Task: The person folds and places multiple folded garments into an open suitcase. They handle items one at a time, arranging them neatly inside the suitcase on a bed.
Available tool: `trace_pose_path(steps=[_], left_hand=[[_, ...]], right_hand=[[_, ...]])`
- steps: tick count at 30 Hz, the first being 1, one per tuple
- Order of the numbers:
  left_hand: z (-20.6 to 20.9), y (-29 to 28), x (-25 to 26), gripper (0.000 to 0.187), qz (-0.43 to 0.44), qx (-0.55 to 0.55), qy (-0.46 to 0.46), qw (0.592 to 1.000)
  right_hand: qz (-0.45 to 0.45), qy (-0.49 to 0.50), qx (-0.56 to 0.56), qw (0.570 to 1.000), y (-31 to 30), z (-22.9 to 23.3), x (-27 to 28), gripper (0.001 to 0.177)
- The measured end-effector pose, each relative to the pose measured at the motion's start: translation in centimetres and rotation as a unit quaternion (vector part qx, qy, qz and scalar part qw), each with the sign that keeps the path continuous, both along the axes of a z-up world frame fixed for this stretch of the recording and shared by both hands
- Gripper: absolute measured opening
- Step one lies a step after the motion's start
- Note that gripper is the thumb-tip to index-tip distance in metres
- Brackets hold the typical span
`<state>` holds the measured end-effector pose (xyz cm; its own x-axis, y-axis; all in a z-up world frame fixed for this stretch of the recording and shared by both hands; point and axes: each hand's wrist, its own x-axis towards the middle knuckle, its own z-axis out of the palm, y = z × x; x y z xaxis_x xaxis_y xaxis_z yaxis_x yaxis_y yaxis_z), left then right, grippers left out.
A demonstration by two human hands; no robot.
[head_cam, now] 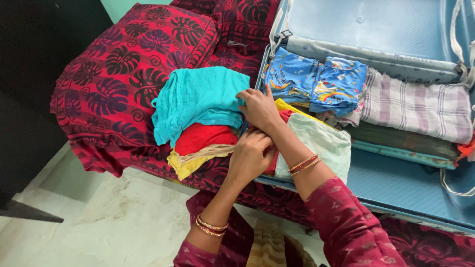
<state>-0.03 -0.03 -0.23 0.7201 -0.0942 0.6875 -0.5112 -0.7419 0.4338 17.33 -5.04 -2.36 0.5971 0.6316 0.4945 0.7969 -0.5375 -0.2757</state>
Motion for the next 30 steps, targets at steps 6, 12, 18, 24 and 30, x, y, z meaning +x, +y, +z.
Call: trace_pose_path(steps=[6, 12, 18, 24, 30], left_hand=[[-0.9, 1.2, -0.5, 0.010, 0.054, -0.174, -0.019, 0.983], [-0.9, 6.5, 1.9, 0.010, 0.188, -0.057, -0.085, 0.977], [0.0, 12.1, 4.7, 0.038, 0.274, 0.145, -0.030, 0.950], [0.4, 14.8, 5.5, 0.041, 0.260, 0.160, 0.052, 0.951], [1.2, 15.1, 5.7, 0.021, 0.266, 0.151, 0.013, 0.952]], right_hand=[[0.014, -0.027, -0.025, 0.999, 0.5, 0.4, -1.0, 0.020], [0.019, -0.022, -0.030, 0.999, 0.3, 0.7, -1.8, 0.030], [-0.008, 0.014, -0.023, 1.000, 0.6, 0.7, -2.1, 0.044], [-0.015, 0.036, -0.001, 0.999, 0.8, 0.7, -1.6, 0.039], [-0.040, 0.045, 0.026, 0.998, 1.0, 1.1, -1.5, 0.020]])
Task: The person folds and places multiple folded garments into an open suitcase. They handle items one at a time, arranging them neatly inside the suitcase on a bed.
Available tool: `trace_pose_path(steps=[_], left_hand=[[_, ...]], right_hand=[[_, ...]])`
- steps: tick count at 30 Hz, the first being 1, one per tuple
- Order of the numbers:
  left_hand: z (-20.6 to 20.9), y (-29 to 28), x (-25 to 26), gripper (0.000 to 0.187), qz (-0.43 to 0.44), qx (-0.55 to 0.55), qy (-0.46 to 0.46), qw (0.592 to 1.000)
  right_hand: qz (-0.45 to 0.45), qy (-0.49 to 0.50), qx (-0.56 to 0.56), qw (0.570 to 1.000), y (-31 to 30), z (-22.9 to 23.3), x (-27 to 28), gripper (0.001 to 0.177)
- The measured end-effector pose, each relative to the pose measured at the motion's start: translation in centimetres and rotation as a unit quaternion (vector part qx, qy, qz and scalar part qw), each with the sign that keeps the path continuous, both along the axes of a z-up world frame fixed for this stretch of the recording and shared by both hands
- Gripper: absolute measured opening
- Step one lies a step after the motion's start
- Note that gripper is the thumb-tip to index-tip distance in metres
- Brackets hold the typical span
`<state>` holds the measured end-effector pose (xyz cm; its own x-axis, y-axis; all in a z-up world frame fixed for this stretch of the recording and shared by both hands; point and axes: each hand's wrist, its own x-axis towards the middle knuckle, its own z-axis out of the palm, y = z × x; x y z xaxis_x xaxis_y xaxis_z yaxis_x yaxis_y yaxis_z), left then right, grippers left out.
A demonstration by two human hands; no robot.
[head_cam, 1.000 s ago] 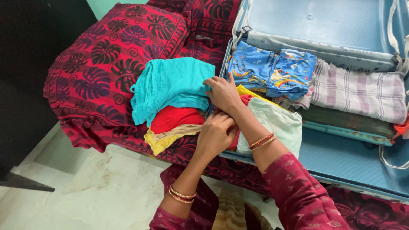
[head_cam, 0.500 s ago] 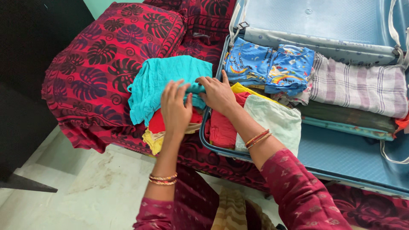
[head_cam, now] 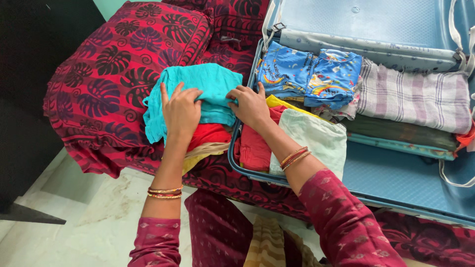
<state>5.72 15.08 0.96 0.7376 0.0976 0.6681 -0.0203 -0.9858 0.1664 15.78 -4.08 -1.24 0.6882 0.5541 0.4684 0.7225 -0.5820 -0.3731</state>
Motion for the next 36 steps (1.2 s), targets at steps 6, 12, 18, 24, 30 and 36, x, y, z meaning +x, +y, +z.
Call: trace_pose_path(steps=[6, 12, 18, 24, 30, 36], left_hand=[[0.2, 1.0, -1.4, 0.021, -0.025, 0.036, -0.049, 0.998], [0.1, 1.4, -2.9, 0.019, -0.047, 0.053, -0.019, 0.997], [2.3, 1.8, -2.5, 0.030, -0.030, 0.009, 0.170, 0.985], [1.7, 2.4, 5.1, 0.037, -0.063, 0.062, 0.068, 0.994], [-0.6, 4.0, 13.0, 0.063, -0.045, 0.066, 0.098, 0.992], [-1.7, 4.9, 13.0, 0.071, -0.022, 0.049, 0.112, 0.992]], right_hand=[[0.031, -0.067, 0.076, 0.994, -0.1, 0.4, -0.8, 0.020], [0.078, -0.094, 0.032, 0.992, -0.4, 0.7, -1.0, 0.023], [0.124, -0.065, 0.001, 0.990, -0.5, 0.8, -1.2, 0.023], [0.132, -0.049, -0.011, 0.990, -0.5, 0.3, -1.1, 0.021], [0.135, -0.059, -0.007, 0.989, -0.6, 0.3, -1.1, 0.020], [0.129, -0.076, 0.002, 0.989, -0.5, 0.2, -1.3, 0.015]])
